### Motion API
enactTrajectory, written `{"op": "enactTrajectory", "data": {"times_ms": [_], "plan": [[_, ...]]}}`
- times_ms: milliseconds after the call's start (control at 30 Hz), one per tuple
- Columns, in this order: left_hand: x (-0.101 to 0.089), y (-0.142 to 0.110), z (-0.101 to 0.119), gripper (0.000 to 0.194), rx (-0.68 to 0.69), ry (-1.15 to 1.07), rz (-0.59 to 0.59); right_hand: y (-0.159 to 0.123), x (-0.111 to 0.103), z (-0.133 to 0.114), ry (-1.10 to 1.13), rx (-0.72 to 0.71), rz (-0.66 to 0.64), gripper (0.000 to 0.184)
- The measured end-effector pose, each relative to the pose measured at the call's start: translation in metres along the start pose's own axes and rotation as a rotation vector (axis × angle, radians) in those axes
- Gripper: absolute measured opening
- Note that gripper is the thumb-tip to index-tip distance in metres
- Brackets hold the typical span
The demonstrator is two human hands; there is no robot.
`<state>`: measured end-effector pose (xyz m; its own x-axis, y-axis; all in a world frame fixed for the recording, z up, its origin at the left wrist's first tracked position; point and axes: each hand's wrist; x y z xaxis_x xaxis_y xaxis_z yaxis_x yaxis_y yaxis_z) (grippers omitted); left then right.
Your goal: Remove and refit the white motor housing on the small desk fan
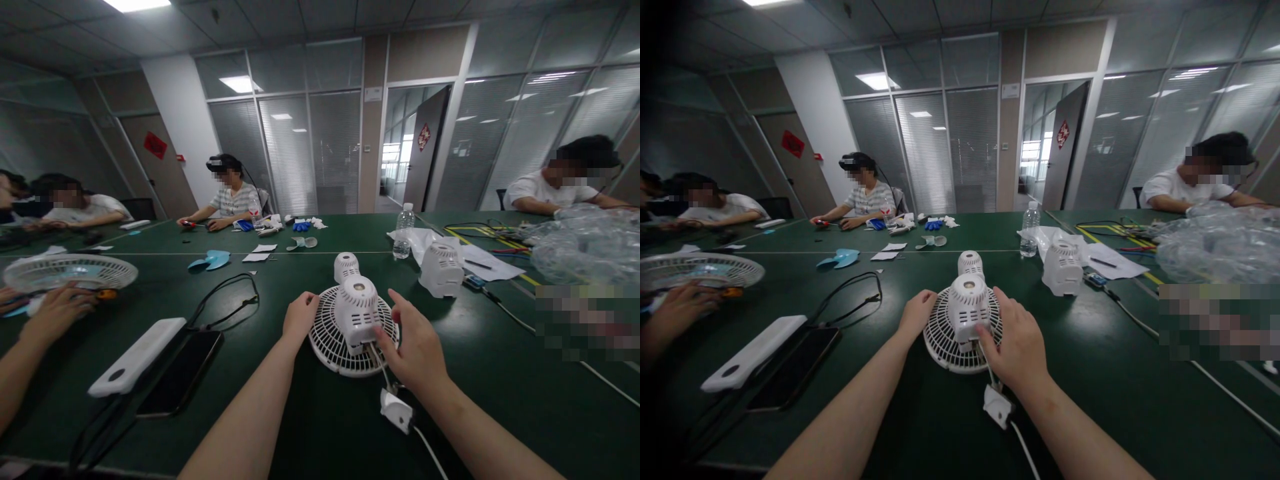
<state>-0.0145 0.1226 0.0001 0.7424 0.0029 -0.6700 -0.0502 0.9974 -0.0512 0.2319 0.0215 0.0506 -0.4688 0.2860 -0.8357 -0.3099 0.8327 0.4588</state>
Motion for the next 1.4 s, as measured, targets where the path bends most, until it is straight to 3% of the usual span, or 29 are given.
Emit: {"op": "enactTrajectory", "data": {"times_ms": [133, 300, 500, 800, 1033, 1233, 1400], "plan": [[0.001, 0.0, -0.002, 0.029, 0.011, -0.008, 0.011, -0.001, 0.01, -0.014, 0.033, 0.015, -0.086, 0.093], [0.002, 0.001, -0.004, 0.029, 0.024, -0.017, 0.016, 0.001, 0.015, -0.017, 0.069, 0.06, -0.178, 0.08], [0.003, 0.001, -0.005, 0.028, 0.031, -0.028, 0.016, 0.002, 0.019, -0.017, 0.072, 0.02, -0.196, 0.088], [0.002, -0.001, -0.005, 0.029, 0.037, -0.034, 0.017, 0.003, 0.015, -0.025, 0.062, 0.032, -0.247, 0.079], [0.001, 0.004, -0.007, 0.03, 0.024, -0.022, 0.037, -0.002, 0.02, -0.023, 0.07, 0.123, -0.251, 0.105], [-0.001, 0.006, -0.01, 0.028, 0.028, -0.023, 0.079, -0.001, 0.019, -0.022, 0.121, 0.137, -0.276, 0.097], [-0.002, 0.006, -0.011, 0.026, 0.03, -0.044, 0.087, 0.005, 0.006, -0.006, 0.246, 0.096, -0.316, 0.099]]}}
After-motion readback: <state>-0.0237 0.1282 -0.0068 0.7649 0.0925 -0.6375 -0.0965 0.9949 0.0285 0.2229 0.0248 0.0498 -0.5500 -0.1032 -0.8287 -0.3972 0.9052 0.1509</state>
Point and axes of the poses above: each hand's wrist, its own y-axis towards the middle knuckle, its own x-axis out of the palm, z = x × y, and after that the axes turned 15 degrees about -z, right-handed
